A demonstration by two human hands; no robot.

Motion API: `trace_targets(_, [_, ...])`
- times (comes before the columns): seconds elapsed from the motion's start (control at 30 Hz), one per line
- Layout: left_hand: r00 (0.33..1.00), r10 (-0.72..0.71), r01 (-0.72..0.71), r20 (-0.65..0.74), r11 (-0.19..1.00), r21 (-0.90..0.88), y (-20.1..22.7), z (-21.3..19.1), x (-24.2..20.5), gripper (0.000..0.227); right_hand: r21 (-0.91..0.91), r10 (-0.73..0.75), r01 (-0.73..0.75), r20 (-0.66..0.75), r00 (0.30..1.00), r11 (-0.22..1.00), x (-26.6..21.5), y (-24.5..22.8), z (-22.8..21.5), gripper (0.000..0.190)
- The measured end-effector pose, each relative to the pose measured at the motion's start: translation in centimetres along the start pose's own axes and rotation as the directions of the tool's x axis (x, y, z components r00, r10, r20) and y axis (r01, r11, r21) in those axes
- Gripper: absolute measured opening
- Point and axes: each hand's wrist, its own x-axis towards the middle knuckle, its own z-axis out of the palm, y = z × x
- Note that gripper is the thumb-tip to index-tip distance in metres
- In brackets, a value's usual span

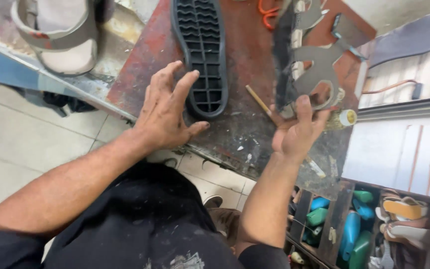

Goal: The person applies a substance to the sole of a grey sandal using a brush, then manipulates the sandal's straps and sole to check the fit. They place the sandal on a glass counter and briefly handle a piece of cardboard before the video ends.

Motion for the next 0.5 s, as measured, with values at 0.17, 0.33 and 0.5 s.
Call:
trace_targets(0.17, [0.997, 0.069, -0.071, 0.018, 0.980, 0.187, -0.7, 2.4, 1.0, 0.092, 0.465, 0.359, -0.402, 0.182, 0.915, 0.789, -1.3, -0.6, -0.4, 0.071])
trace_targets(0.33, [0.995, 0.095, -0.102, 0.041, 0.967, 0.236, -1.0, 1.8, 0.6, 0.085, 0.585, 0.352, -0.444, 0.272, 0.896, 0.678, -2.9, 0.6, -1.4, 0.072])
trace_targets(0.5, [0.982, 0.188, -0.179, -0.022, 0.961, 0.213, -1.7, 1.9, 0.1, 0.082, 0.610, 0.294, -0.374, 0.232, 0.927, 0.699, -5.9, -0.3, -1.0, 0.072])
